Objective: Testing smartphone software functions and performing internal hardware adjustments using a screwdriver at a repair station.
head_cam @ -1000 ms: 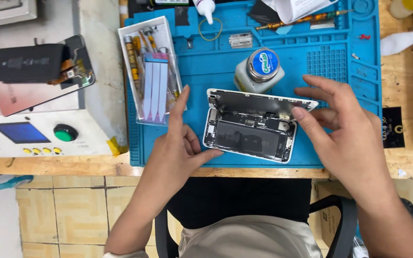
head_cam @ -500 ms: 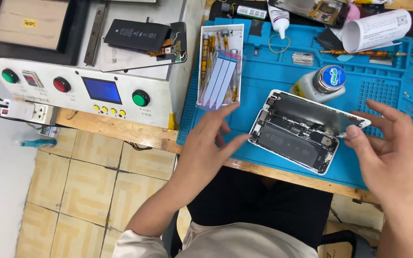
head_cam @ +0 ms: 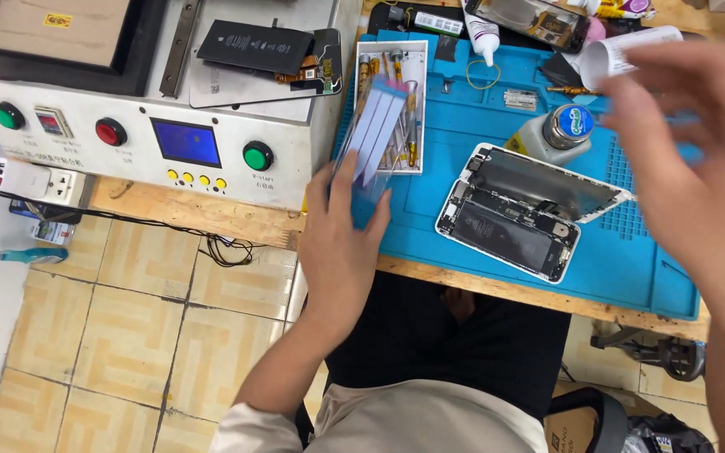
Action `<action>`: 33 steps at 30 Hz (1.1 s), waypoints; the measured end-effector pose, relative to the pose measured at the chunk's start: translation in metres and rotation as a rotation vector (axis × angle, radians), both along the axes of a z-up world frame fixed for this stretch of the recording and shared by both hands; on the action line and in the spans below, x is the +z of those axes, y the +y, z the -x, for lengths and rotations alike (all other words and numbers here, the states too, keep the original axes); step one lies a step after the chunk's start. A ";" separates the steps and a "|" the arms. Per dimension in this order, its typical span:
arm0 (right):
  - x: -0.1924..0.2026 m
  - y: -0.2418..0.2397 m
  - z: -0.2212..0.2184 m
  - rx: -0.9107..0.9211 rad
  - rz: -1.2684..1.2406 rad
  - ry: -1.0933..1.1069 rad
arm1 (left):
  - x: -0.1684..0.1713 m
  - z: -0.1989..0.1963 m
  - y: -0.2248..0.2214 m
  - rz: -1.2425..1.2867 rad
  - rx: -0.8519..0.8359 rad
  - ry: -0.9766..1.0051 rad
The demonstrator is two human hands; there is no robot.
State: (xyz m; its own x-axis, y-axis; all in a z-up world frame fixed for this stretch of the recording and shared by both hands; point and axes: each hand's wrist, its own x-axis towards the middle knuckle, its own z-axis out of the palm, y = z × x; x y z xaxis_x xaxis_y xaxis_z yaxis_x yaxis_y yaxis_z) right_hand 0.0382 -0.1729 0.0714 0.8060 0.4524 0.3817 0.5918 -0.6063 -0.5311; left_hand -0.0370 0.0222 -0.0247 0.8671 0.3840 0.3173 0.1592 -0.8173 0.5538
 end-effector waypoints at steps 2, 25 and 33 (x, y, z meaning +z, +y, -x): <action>0.010 0.031 -0.025 0.102 0.027 0.046 | 0.000 0.021 -0.005 -0.016 0.002 -0.021; -0.097 0.183 -0.107 -0.138 0.609 0.503 | -0.038 0.077 0.002 0.022 -0.047 -0.075; -0.119 0.204 -0.122 -0.810 -0.266 1.202 | -0.038 0.078 -0.003 0.012 -0.027 -0.129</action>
